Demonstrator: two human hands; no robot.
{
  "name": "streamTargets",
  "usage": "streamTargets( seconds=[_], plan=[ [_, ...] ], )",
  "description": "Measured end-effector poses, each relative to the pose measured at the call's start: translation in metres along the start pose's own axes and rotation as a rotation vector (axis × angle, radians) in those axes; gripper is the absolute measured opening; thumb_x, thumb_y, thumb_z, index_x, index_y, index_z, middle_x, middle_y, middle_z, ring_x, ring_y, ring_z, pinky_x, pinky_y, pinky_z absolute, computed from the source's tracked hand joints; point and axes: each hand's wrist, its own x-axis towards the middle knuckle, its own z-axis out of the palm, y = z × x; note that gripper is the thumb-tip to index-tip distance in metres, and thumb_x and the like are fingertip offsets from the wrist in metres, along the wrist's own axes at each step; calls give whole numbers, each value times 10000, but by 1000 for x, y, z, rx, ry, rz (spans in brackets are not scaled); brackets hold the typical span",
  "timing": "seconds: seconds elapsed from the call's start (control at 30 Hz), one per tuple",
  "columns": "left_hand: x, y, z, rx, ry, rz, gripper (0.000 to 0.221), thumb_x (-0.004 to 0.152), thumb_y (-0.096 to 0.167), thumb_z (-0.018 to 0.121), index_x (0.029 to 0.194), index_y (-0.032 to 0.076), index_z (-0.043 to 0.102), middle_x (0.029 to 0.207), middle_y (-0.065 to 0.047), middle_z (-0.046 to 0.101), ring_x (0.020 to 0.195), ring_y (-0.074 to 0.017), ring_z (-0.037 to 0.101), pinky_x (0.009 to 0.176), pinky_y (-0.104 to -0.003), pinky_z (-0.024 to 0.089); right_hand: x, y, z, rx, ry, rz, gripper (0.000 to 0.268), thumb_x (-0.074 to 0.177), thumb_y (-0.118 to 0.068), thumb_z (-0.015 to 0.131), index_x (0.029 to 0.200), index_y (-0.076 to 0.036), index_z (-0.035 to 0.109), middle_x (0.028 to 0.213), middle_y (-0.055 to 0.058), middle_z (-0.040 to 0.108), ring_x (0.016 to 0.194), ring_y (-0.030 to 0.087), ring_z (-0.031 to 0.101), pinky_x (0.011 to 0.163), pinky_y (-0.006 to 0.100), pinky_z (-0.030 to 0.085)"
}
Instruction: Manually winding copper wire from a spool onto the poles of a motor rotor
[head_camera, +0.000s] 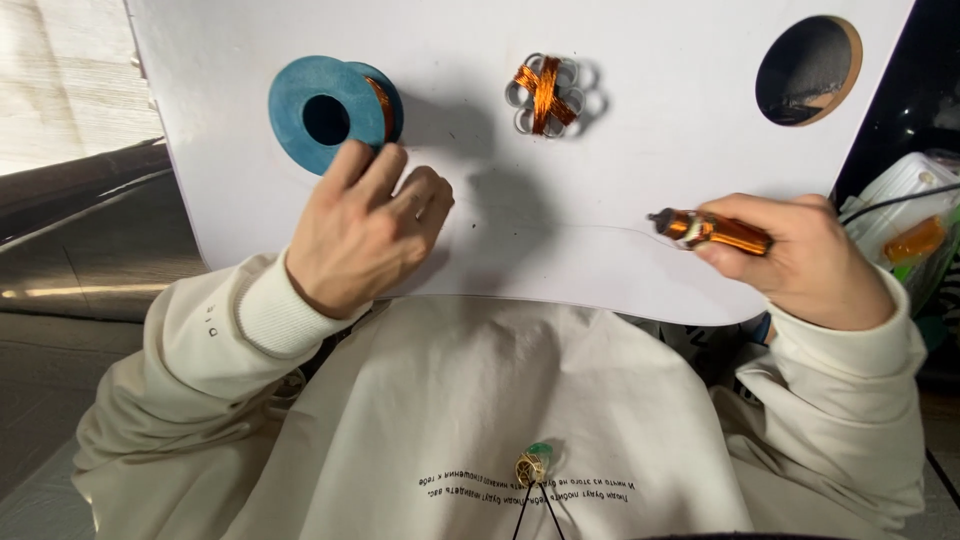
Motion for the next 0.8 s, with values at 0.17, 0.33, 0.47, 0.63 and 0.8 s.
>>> streamTargets(
  seconds=[0.17,0.33,0.47,0.63,0.8],
  plan=[
    [-9,-7,6,-164,105,44,346,982,470,716,1036,129,713,1044,-8,513,971,-167,498,822,-321,405,-14,1,-8,-226,73,313,283,819,-35,740,1085,56,707,583,104,614,438,188,440,438,302,347],
    [-19,-21,15,-187,284,-183,430,999,485,833,1214,134,709,1111,-89,579,940,-228,554,774,-371,501,-25,17,-3,-305,103,327,275,831,-79,754,1062,60,704,669,112,688,413,197,447,457,295,376],
    [-20,-28,5,53,-6,-515,891,977,644,947,1501,89,487,1184,-82,596,750,-140,590,523,-240,455,-28,15,-3,-285,135,347,251,851,-39,737,1065,87,702,707,130,698,410,198,431,426,297,362],
    [-19,-44,2,-9,-23,-402,851,978,633,883,1457,43,499,1170,-119,566,782,-186,618,519,-243,480,-41,28,-7,-335,202,339,231,878,-16,749,1076,99,715,666,133,658,432,189,435,429,291,329],
    [-26,-64,6,-192,28,-202,806,1001,538,820,1482,1,459,1234,-184,537,958,-275,571,839,-373,531,-48,33,-7,-342,240,389,245,894,0,749,1104,120,712,660,160,656,447,199,435,436,290,317]
  ],
)
